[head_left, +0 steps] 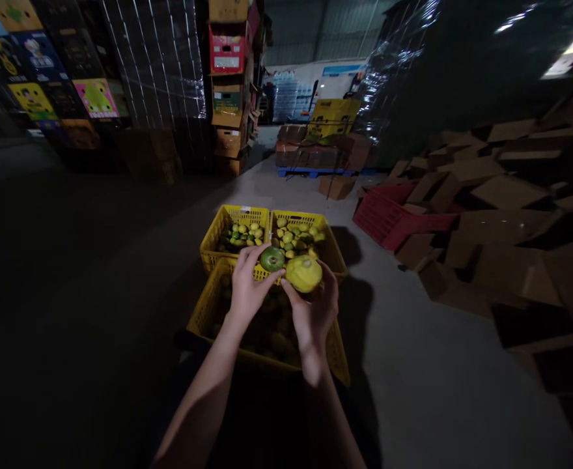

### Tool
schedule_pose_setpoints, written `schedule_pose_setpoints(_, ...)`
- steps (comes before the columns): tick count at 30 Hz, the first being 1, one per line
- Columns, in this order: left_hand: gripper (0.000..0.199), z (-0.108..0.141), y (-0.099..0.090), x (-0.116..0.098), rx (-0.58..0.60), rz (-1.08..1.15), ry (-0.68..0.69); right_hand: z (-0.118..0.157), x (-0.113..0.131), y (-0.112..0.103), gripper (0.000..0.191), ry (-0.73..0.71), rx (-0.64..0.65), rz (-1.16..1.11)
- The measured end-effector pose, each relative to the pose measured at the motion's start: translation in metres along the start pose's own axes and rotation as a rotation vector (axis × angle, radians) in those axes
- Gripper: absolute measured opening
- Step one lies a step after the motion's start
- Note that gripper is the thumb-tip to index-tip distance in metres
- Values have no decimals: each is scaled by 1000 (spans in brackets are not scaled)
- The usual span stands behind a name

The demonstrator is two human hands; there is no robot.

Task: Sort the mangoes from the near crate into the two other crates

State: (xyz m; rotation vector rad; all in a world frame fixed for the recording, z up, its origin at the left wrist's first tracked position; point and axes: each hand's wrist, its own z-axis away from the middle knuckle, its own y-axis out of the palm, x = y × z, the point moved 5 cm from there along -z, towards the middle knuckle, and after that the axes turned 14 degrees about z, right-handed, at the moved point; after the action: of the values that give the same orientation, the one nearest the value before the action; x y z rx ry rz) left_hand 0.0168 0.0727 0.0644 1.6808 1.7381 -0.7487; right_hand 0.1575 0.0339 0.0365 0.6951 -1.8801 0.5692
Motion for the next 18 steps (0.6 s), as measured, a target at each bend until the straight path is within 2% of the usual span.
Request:
schedule_pose_setpoints(5, 50, -1, -3, 13, -117, 262, -192, 0, -7, 7, 61, 242, 88, -290)
schedule_pose_setpoints(8, 47, -2, -2, 18, -100, 468, -310, 0, -6, 10, 54, 339, 187, -415)
schedule_pose_setpoints(16, 45, 1, -2, 21, -17, 822, -612, -4, 3, 9, 37, 369, 342, -633)
schedule_pose_setpoints(18, 44, 1, -3, 22, -39, 900, -660, -3, 4, 10, 35, 374, 368, -641)
